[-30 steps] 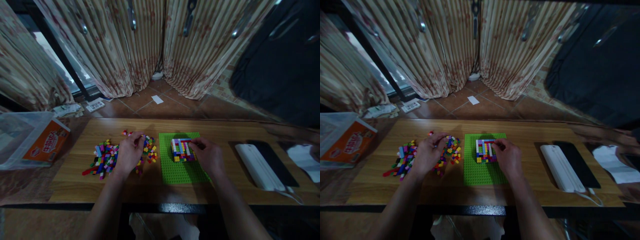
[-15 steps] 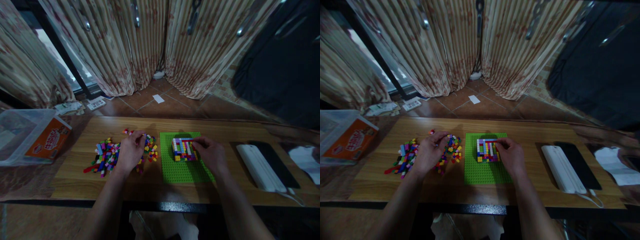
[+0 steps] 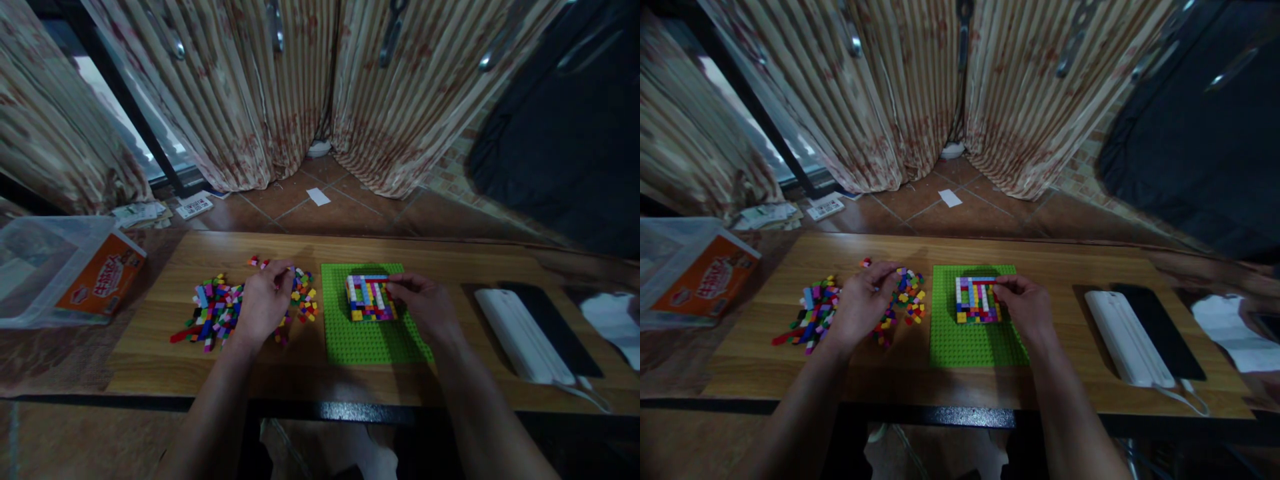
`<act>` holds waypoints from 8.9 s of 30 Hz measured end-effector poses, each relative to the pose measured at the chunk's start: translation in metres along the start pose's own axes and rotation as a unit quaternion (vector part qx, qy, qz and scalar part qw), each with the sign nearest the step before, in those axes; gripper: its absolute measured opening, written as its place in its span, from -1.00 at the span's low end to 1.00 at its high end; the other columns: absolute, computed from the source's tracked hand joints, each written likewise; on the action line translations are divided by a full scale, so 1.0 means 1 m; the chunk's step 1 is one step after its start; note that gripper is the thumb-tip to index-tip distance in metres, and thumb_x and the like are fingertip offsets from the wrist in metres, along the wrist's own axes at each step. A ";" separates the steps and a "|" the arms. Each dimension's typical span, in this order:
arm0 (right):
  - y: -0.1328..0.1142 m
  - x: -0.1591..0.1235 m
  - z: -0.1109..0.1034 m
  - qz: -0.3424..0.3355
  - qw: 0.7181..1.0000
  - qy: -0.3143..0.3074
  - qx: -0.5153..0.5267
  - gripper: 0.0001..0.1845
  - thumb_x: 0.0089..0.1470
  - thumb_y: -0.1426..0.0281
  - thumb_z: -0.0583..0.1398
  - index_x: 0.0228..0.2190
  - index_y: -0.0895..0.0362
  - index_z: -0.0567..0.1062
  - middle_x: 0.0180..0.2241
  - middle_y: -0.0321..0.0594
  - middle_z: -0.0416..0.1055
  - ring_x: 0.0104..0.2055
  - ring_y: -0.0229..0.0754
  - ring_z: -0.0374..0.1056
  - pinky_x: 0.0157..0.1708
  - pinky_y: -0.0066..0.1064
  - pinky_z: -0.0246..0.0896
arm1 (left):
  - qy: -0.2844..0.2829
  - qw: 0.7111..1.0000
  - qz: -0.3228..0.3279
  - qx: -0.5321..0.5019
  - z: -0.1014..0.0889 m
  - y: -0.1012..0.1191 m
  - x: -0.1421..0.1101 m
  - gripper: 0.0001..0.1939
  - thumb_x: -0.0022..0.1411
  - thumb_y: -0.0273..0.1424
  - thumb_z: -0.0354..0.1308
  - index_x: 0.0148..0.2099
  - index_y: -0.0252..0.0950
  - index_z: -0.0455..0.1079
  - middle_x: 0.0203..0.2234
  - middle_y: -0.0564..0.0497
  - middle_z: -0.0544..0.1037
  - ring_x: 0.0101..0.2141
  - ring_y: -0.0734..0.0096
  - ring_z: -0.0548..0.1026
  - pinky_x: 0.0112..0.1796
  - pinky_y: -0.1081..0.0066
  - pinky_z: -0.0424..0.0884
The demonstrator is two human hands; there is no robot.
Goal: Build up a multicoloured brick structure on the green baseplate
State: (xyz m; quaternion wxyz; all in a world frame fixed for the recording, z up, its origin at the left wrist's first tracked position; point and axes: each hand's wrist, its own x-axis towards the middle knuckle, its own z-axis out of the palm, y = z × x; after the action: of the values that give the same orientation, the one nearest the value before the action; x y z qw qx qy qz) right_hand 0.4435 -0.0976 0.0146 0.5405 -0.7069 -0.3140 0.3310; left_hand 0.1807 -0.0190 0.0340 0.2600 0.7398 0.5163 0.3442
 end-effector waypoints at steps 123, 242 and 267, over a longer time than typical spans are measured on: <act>-0.007 -0.024 -0.009 -0.153 0.938 0.000 -0.312 -0.72 0.06 0.19 0.17 -0.39 0.09 0.61 -0.41 -0.17 0.58 -0.40 -0.10 0.46 -0.37 -0.29 0.26 | -0.044 0.984 0.010 -0.173 0.033 0.022 -0.016 -0.89 0.20 -0.45 0.14 -0.21 -0.28 0.44 -0.32 0.01 0.58 -0.29 0.41 0.55 -0.23 0.43 0.46; -0.010 -0.015 -0.009 -0.077 0.957 -0.011 -0.279 -0.63 -0.01 0.10 0.20 -0.44 0.13 0.61 -0.48 -0.18 0.56 -0.44 -0.13 0.44 -0.43 -0.35 0.22 | -0.047 0.957 -0.037 -0.283 0.053 0.029 -0.030 -0.80 0.16 -0.53 0.13 -0.13 -0.28 0.41 -0.30 0.00 0.57 -0.26 0.43 0.56 -0.18 0.40 0.49; -0.003 -0.008 -0.012 -0.065 0.964 -0.014 -0.259 -0.64 -0.06 0.11 0.19 -0.42 0.13 0.60 -0.47 -0.21 0.56 -0.42 -0.13 0.45 -0.37 -0.33 0.26 | -0.051 0.957 -0.051 -0.281 0.048 0.033 -0.028 -0.81 0.15 -0.57 0.13 -0.16 -0.30 0.41 -0.28 -0.03 0.59 -0.26 0.42 0.56 -0.15 0.40 0.48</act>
State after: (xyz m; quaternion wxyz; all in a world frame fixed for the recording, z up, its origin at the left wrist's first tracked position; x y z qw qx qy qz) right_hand 0.4481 -0.1102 0.0206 0.3545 -0.7964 -0.4416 0.2123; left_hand 0.2316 -0.0578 0.0216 0.5005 0.6261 0.4216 0.4240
